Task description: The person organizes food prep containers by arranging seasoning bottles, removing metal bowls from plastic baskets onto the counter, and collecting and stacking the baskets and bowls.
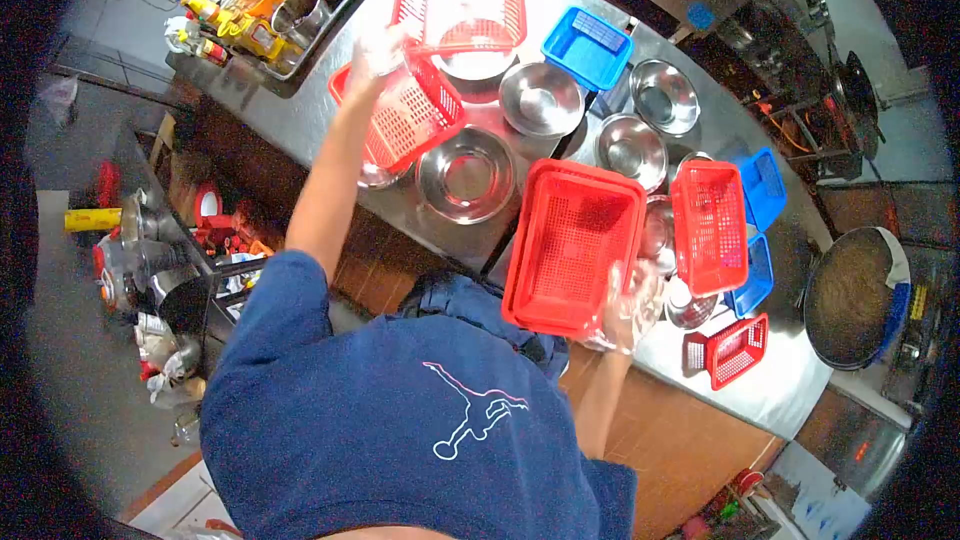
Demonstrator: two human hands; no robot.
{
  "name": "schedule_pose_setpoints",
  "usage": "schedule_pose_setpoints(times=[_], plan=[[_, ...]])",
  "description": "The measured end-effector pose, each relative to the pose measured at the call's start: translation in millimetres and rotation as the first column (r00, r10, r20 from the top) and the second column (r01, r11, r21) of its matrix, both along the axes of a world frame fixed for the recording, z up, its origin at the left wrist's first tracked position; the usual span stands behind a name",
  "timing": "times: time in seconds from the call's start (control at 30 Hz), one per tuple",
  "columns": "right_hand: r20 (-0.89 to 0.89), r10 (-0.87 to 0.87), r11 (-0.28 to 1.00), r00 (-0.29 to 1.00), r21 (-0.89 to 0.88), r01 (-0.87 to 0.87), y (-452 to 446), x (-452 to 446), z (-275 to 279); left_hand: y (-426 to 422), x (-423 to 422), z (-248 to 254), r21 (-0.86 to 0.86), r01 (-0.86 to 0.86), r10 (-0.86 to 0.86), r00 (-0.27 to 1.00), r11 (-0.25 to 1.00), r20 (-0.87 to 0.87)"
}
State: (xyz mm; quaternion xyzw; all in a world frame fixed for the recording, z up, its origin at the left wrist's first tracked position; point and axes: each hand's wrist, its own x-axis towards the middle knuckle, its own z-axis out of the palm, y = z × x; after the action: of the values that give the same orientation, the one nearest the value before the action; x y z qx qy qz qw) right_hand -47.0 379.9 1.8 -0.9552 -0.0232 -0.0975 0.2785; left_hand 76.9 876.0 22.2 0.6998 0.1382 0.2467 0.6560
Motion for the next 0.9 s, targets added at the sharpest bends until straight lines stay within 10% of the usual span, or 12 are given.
schedule_pose_setpoints(times=[0.3, 0.33, 0.4, 0.47, 0.6, 0.67, 0.77, 0.83, 0.9], plan=[[-0.166, -0.178, 0.976, 0.970, -0.152, 0.153, -11.5, -53.0, -42.3, 213.3, 102.5, -132.4, -0.195, 0.060, -0.074, 0.995, 0.979, -0.064], [-0.106, -0.171, 0.973, 0.980, -0.176, 0.151, -11.9, -54.7, -45.6, 218.7, 108.8, -132.5, -0.187, -0.087, 0.018, 0.939, 0.979, -0.343], [-0.125, -0.188, 0.970, 0.974, -0.179, 0.164, -21.2, -52.9, -49.8, 155.1, 104.4, -85.0, -0.585, 0.063, -0.113, 0.992, 0.809, -0.049], [-0.132, -0.206, 0.971, 0.969, -0.153, 0.186, -30.9, -51.8, -61.6, 192.1, 114.6, -107.9, -0.261, -0.094, -0.032, 0.896, 0.961, -0.442], [-0.261, -0.148, 0.985, 0.954, 0.046, 0.165, -36.3, -38.9, -49.5, 271.9, 136.4, -178.9, -0.315, 0.014, -0.139, 0.915, 0.949, -0.380], [-0.392, -0.088, 0.995, 0.916, 0.006, 0.098, -44.5, -34.0, -40.7, 274.0, 138.8, -174.2, -0.036, 0.097, -0.101, 0.837, 0.995, -0.538], [-0.465, -0.143, 0.914, 0.874, 0.276, 0.297, -52.0, -36.1, -38.8, 215.8, 119.5, -79.2, 0.803, 0.346, 0.504, 0.639, 0.486, -0.581], [-0.536, -0.158, 0.840, 0.829, 0.368, 0.398, -73.2, -39.6, -45.6, 158.6, 94.0, -19.4, 0.823, 0.322, 0.543, 0.630, 0.468, -0.555], [-0.513, -0.125, 0.622, 0.850, 0.626, 0.469, -82.3, -39.2, -15.8, 30.2, 26.9, 52.5, 0.817, 0.000, 0.372, 0.890, 0.577, -0.263]])
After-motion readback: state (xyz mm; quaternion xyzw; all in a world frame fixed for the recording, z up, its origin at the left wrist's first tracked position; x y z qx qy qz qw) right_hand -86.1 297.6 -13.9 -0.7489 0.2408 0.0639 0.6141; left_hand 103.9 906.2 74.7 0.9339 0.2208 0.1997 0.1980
